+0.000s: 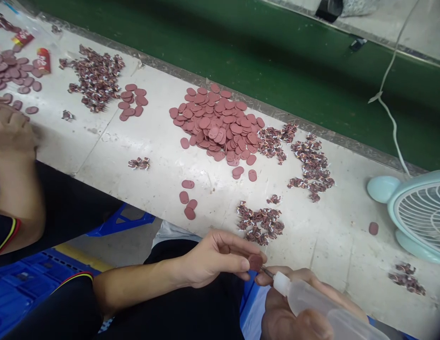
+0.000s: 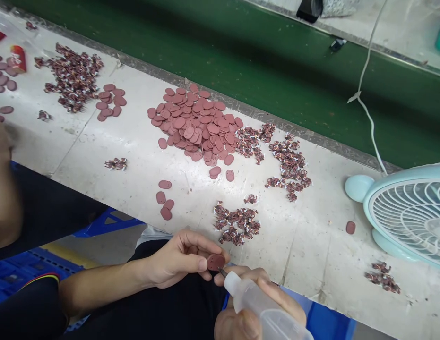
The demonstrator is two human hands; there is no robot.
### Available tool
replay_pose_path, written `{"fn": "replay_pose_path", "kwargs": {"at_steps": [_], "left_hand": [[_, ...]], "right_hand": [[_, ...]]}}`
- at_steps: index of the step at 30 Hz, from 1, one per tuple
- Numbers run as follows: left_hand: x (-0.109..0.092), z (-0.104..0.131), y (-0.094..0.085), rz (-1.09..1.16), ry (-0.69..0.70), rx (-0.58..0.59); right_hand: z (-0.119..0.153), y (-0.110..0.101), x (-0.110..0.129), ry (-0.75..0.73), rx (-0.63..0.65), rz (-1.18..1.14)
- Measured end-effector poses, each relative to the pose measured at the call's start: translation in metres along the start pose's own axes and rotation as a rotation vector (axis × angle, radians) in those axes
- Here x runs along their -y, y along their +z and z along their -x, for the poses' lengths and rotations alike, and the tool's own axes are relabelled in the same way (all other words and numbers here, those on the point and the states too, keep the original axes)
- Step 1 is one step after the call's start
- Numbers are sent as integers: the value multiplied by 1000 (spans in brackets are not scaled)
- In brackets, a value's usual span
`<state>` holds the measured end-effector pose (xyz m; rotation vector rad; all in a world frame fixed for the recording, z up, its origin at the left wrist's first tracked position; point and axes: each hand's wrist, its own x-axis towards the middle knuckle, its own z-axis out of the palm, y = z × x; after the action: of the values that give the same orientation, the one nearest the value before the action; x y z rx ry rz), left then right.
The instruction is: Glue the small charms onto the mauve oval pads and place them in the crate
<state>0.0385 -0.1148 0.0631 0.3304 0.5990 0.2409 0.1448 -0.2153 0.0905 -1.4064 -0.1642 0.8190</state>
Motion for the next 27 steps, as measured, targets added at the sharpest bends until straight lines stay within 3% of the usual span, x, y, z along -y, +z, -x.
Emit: {"fn": "replay_pose_path", "kwargs": {"at_steps": [3,9,17,22,24,27], "left_hand": [[0,-1,0,8,-9,-6],[-1,-1,0,7,-3,6],[-3,0,1,37,-18,1],[-3,-1,3,41,-9,-1],[-3,-1,3,54,0,-7],[-4,0,1,79,19,-10]], "right_hand": [[-3,9,7,-367,-217,117],[-7,13,16,-455,-134,148],[-10,2,18,-448,60,138],[-8,0,18,-413,-14,159],[-11,-17,22,-320,37,112],[-30,-53,29,-7,135,-113]]}}
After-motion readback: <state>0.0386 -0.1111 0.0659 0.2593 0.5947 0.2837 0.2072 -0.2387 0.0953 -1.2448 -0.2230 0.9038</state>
